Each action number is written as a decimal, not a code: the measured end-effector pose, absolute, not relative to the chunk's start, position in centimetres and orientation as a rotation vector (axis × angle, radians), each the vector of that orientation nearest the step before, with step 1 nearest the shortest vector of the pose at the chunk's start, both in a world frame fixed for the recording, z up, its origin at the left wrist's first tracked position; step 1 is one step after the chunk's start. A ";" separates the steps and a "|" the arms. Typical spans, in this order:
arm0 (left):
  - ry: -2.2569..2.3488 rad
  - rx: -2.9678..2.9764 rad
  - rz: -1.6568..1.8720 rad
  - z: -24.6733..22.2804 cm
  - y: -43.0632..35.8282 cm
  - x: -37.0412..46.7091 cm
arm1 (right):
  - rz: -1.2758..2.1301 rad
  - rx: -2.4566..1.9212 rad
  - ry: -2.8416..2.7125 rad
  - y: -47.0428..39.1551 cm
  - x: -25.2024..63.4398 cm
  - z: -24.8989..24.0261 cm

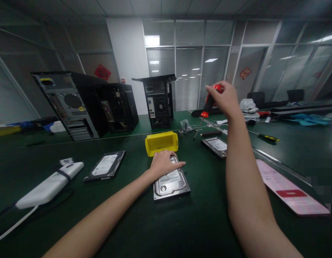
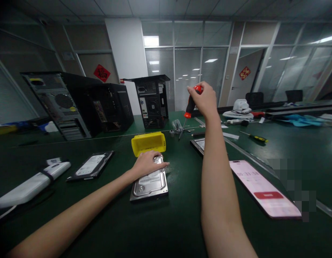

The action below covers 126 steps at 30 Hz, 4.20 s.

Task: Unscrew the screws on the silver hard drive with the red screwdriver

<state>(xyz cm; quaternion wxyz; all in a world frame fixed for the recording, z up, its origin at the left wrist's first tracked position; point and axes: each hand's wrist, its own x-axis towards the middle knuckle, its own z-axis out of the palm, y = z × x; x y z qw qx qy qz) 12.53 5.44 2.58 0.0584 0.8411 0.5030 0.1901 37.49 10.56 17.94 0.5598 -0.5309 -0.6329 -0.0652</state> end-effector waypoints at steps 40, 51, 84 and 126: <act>1.438 2.580 0.800 2.6 7.4 11.7 | 0.810 -1.431 -1.401 13.8 34.9 0.4; 1.448 2.520 0.800 2.4 7.4 11.7 | 0.887 -1.218 -1.254 14.1 34.9 -0.4; 1.291 2.484 0.781 2.1 7.6 11.8 | 1.155 -0.320 -1.204 12.7 27.1 12.3; 1.535 2.724 0.700 2.2 6.6 12.1 | 1.253 -0.373 -1.209 12.8 25.9 11.5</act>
